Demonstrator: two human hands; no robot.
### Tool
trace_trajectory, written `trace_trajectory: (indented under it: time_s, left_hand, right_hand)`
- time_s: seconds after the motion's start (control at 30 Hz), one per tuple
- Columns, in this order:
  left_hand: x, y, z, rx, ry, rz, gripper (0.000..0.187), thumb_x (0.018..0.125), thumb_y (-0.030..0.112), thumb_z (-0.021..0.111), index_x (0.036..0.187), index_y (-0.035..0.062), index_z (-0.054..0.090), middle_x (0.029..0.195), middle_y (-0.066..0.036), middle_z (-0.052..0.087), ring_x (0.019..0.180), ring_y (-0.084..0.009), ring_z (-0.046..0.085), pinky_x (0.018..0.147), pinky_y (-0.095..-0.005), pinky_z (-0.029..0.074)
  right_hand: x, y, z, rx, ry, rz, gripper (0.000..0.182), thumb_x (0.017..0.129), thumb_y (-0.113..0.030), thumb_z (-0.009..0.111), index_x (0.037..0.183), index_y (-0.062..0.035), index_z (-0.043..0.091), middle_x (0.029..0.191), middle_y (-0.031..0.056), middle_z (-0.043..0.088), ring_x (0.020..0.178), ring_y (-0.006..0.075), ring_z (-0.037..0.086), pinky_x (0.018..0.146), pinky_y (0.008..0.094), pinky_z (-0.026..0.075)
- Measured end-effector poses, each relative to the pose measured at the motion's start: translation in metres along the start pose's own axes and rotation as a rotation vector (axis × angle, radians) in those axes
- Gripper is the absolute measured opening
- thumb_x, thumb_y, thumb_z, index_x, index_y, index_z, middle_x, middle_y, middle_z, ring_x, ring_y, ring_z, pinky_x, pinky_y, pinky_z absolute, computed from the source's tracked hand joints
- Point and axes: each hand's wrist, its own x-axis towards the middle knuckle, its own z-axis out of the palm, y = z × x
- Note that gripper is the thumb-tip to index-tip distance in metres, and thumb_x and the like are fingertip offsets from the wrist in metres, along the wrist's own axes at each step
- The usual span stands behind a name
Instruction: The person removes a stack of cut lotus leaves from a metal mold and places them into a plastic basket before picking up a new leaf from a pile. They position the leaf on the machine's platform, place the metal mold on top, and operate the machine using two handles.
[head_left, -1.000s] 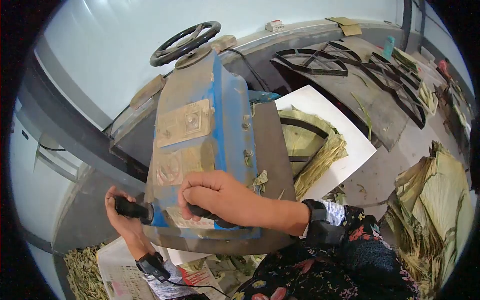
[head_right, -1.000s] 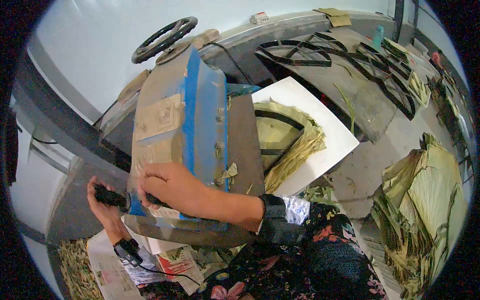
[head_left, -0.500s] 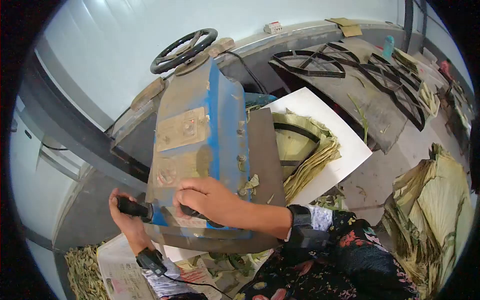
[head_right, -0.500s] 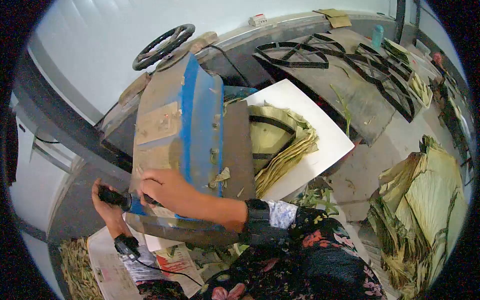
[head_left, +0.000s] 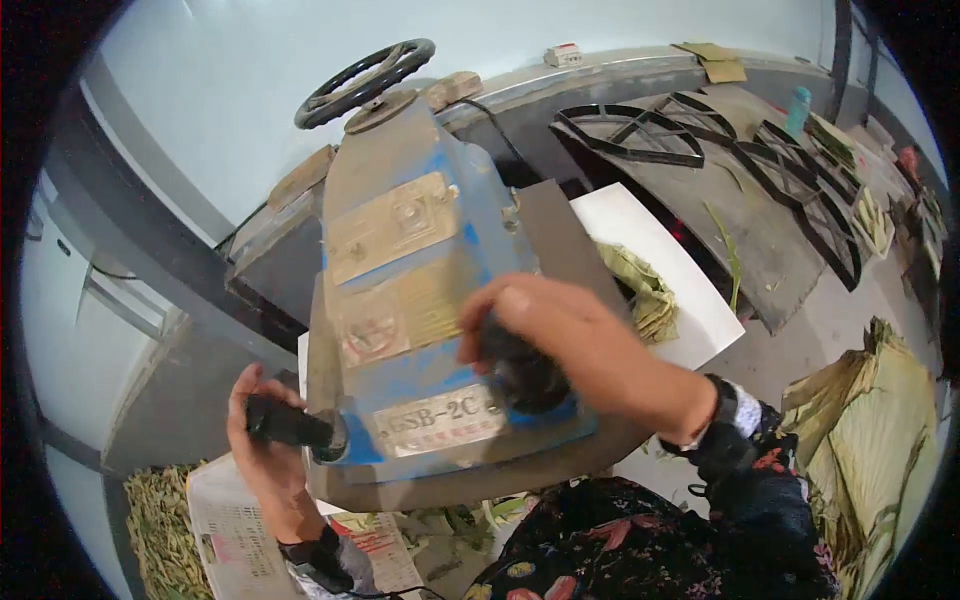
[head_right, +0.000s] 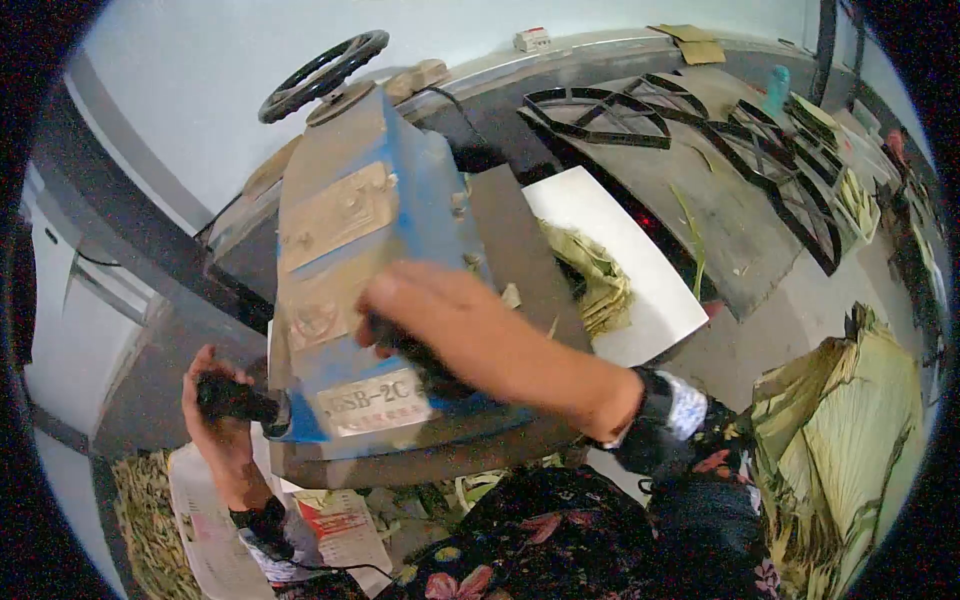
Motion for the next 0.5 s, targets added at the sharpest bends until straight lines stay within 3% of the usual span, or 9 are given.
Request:
trace_trajectory:
  time_s: [0.07, 0.13, 0.27, 0.33, 0.43, 0.5]
  left_hand:
    - [-0.007, -0.003, 0.012, 0.101, -0.082, 0.045, 0.049, 0.088, 0.040, 0.048, 0.115, -0.0014, 0.050, 0.079, -0.010, 0.052, 0.075, -0.0194, 0.052, 0.069, -0.0315, 0.044]
    - [-0.016, -0.005, 0.031, -0.059, -0.265, -0.038, 0.051, 0.086, 0.039, 0.051, 0.117, -0.0006, 0.050, 0.081, -0.009, 0.051, 0.070, -0.0201, 0.051, 0.065, -0.0336, 0.045]
    - [-0.030, -0.010, 0.070, -0.008, -0.172, -0.006, 0.051, 0.084, 0.042, 0.051, 0.112, -0.0006, 0.053, 0.068, -0.010, 0.055, 0.062, -0.0184, 0.054, 0.059, -0.0289, 0.043]
    - [-0.034, -0.014, 0.084, -0.074, -0.188, -0.018, 0.047, 0.083, 0.039, 0.053, 0.110, -0.0005, 0.053, 0.069, -0.010, 0.056, 0.062, -0.0183, 0.055, 0.058, -0.0295, 0.044]
    - [-0.039, -0.019, 0.098, -0.149, -0.273, -0.024, 0.038, 0.085, 0.030, 0.053, 0.110, 0.0019, 0.052, 0.073, -0.010, 0.057, 0.066, -0.0170, 0.055, 0.062, -0.0285, 0.044]
    - [-0.045, -0.021, 0.111, -0.084, -0.198, -0.033, 0.040, 0.083, 0.035, 0.054, 0.107, 0.0028, 0.054, 0.072, -0.010, 0.056, 0.062, -0.0180, 0.055, 0.059, -0.0291, 0.045]
  right_hand:
    - [-0.002, -0.004, -0.019, -0.071, 0.006, -0.063, 0.038, 0.093, -0.034, 0.042, 0.099, 0.0000, 0.057, 0.086, 0.0099, 0.062, 0.082, 0.0158, 0.058, 0.078, 0.0296, 0.045]
    - [-0.006, -0.011, -0.033, 0.039, 0.091, -0.043, 0.035, 0.090, -0.034, 0.045, 0.094, -0.0014, 0.058, 0.081, 0.0094, 0.060, 0.076, 0.0165, 0.057, 0.073, 0.0292, 0.045]
    - [-0.007, -0.022, -0.060, 0.103, 0.158, -0.053, 0.030, 0.085, -0.032, 0.049, 0.082, -0.0032, 0.056, 0.074, 0.0067, 0.057, 0.068, 0.0156, 0.052, 0.067, 0.0277, 0.042]
    - [-0.008, -0.022, -0.075, 0.144, 0.287, 0.001, 0.029, 0.083, -0.032, 0.051, 0.083, -0.0035, 0.055, 0.071, 0.0064, 0.055, 0.065, 0.0161, 0.051, 0.063, 0.0279, 0.042]
    - [-0.006, -0.028, -0.095, 0.128, 0.241, -0.010, 0.028, 0.082, -0.033, 0.052, 0.082, -0.0047, 0.051, 0.068, 0.0057, 0.051, 0.062, 0.0161, 0.050, 0.058, 0.0283, 0.041]
    - [-0.005, -0.025, -0.108, 0.164, 0.257, -0.038, 0.027, 0.082, -0.033, 0.052, 0.082, -0.0057, 0.049, 0.066, 0.0046, 0.047, 0.059, 0.0158, 0.047, 0.056, 0.0288, 0.039]
